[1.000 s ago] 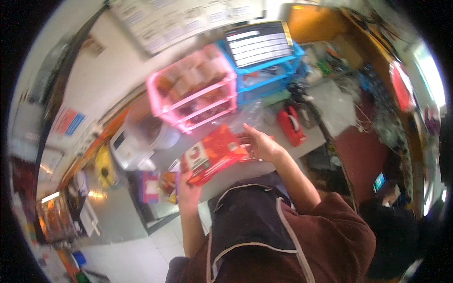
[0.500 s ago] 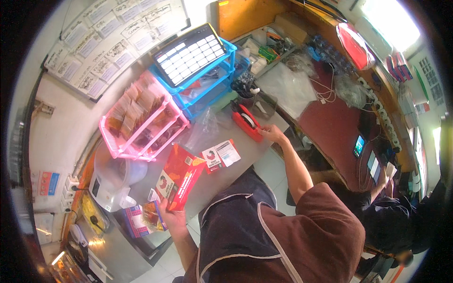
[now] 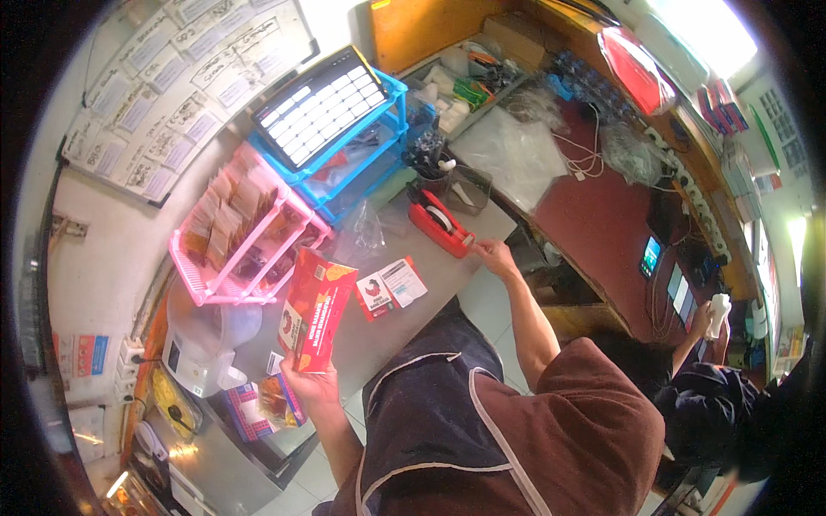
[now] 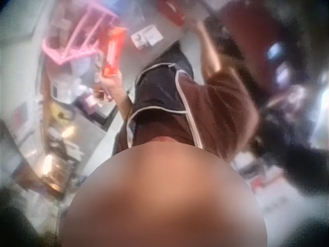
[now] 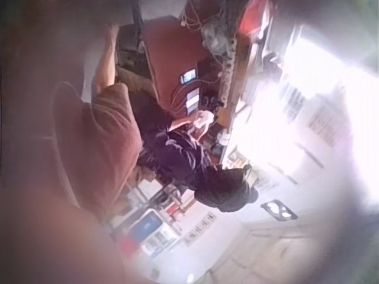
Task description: The person packs multiple small food items into plastic bags at a counter. They open boxes, place items into bags, seal them, and write on paper slips. The person also uses a tablet and a tape dispenser during the process.
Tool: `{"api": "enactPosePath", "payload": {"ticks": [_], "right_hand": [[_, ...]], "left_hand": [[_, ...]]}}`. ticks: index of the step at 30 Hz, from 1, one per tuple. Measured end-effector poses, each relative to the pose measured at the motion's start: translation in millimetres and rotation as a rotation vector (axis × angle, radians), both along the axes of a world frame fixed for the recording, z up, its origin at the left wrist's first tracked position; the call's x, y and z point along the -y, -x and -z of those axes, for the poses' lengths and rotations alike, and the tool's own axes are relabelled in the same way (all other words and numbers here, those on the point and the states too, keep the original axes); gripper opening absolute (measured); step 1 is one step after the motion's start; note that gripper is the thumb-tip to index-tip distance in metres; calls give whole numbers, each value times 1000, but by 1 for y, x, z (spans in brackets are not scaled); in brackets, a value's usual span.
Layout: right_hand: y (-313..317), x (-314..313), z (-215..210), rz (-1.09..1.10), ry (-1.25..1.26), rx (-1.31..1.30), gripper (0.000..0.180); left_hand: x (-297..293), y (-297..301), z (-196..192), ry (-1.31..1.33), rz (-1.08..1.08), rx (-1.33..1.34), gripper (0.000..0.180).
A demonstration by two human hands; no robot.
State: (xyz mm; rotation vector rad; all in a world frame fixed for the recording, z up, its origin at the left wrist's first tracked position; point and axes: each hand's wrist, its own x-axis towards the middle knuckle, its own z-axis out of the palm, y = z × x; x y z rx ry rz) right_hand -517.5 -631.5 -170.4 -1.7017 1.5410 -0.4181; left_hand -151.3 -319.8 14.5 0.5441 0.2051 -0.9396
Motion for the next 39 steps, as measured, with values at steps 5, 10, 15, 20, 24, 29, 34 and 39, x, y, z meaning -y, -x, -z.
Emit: {"api": "enactPosePath", "payload": {"ticks": [5, 10, 15, 20, 24, 29, 34, 39], "right_hand": [[3, -15, -1, 154, 166, -404, 25], [-49, -67, -91, 46, -76, 8, 28], [-147, -145, -187, -265, -395, 724, 19], [-202, -168, -222, -399, -537, 664, 23], [-205, -174, -224, -507, -351, 571, 33], [-211, -183, -204, -668, -39, 329, 61], [-228, -168, -160, -989, 391, 611, 65], [-231, -155, -115, -1141, 464, 269, 43]], "left_hand": [[18, 6, -7, -44, 35, 36, 48], [40, 24, 1, 22, 4, 127, 49], [57, 32, -1, -18, 12, 203, 44], [49, 42, -14, -8, 59, 314, 47], [31, 43, -15, -57, -17, 370, 49], [-3, 37, -6, -108, -3, 93, 43], [-34, 45, 14, 212, 232, -115, 46], [-59, 46, 42, 115, 260, -143, 48]]}}
